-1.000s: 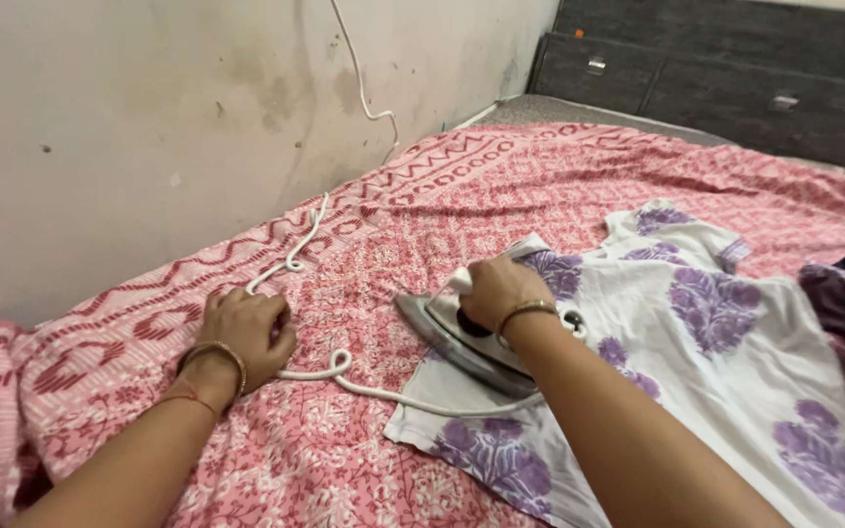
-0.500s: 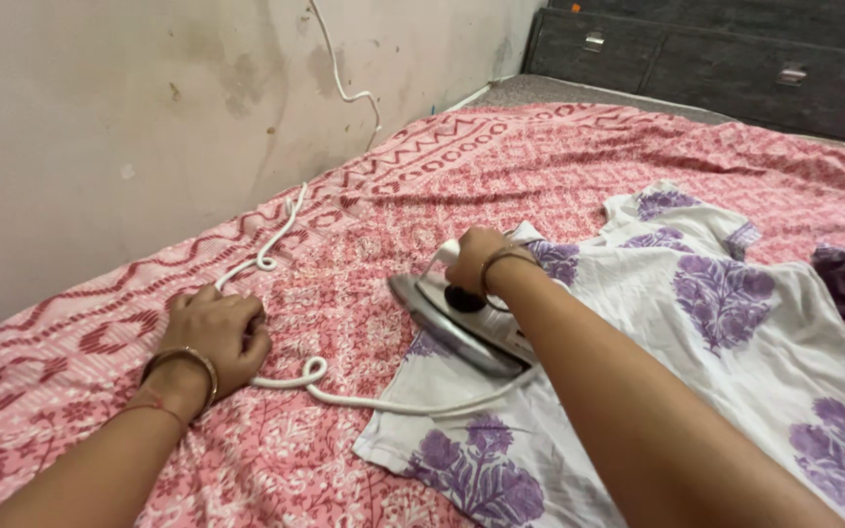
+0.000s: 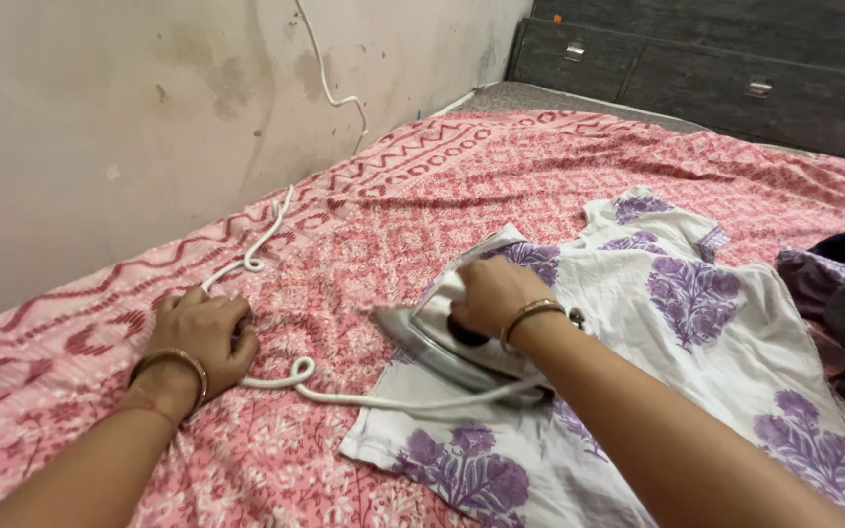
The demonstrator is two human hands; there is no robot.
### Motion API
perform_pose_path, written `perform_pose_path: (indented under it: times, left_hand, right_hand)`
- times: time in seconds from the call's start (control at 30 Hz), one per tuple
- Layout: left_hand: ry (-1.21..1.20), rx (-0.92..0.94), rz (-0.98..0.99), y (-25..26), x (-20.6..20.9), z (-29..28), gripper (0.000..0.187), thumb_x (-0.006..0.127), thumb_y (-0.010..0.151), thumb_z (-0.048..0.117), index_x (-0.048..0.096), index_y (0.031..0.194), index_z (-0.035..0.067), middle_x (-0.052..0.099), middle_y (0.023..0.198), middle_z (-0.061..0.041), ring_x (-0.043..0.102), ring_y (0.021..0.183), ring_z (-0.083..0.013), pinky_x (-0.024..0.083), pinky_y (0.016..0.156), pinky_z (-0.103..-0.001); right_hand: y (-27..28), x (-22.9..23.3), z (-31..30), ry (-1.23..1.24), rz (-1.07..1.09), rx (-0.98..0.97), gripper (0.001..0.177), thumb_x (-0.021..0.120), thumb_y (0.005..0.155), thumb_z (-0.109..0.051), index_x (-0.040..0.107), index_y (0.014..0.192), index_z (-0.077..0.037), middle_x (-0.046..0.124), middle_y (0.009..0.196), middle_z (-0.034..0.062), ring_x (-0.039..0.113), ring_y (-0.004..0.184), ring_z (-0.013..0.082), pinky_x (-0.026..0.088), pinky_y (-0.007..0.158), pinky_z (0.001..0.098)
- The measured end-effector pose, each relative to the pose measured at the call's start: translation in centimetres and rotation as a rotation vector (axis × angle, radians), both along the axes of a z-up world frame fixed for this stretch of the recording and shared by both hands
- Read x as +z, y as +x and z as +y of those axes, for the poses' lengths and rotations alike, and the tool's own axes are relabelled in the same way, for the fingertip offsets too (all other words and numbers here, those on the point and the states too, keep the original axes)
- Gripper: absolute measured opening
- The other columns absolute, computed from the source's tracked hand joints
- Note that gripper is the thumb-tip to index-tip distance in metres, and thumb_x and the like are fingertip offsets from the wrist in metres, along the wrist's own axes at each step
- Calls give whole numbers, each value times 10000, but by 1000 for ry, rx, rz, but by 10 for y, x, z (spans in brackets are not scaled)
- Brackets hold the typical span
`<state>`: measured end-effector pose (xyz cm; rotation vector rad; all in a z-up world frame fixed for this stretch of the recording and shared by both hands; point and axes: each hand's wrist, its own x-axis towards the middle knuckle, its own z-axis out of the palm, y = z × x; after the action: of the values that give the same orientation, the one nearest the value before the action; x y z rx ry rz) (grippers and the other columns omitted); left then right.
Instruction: The person irons a white top with purple floral patterns on a bed. They repeatedly smooth the fabric, pick up the iron, and press different sections of the garment, including the sleeves and body, before setting the iron down and adjusting the cloth again.
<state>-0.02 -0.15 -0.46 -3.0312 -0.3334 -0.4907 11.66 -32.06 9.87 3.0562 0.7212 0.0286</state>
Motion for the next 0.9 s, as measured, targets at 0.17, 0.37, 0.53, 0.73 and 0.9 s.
perform_pose_path:
  times: [0.17,0.37,0.53,0.73,0.9]
  left_hand:
    - [-3,39,85,-1,3,0,225,540,874,368,658,946,191,716,927,-23,603,988,-192,415,1026,-427]
    - [-22,-15,-14,1,-2,3,213,570,831,374,667,901,197,719,911,-8,598,990,-200,415,1014,-439]
    - [-2,6,13,0,-3,3,208,557,870,372,658,905,193,721,898,-2,610,973,-192,434,995,-415]
    - [-16,0,-12,-1,-4,3,211,566,848,374,665,893,193,727,901,-3,611,973,-195,437,996,-417]
    - [3,0,-3,-2,-2,2,222,565,849,382,668,909,194,730,925,-5,599,1000,-198,438,1004,-416]
  right_hand:
    - [59,-10,-10,65,-68,-245,343,680,875,-293,732,1154,-101,725,1164,186,710,1088,339,563,959,444]
    - [60,-14,-15,59,61,-155,393,712,789,-269,748,1091,-21,730,1120,231,717,1041,356,573,929,435]
    - [-6,-3,-16,32,229,45,387,739,755,-310,737,981,5,760,1006,217,751,925,320,597,859,415]
    - [-33,3,-9,18,18,105,339,734,798,-327,750,994,-51,750,1003,211,717,945,357,575,888,446]
    - [28,-6,-2,43,-91,-134,336,666,869,-283,731,1148,-108,727,1139,189,706,1053,356,565,944,456]
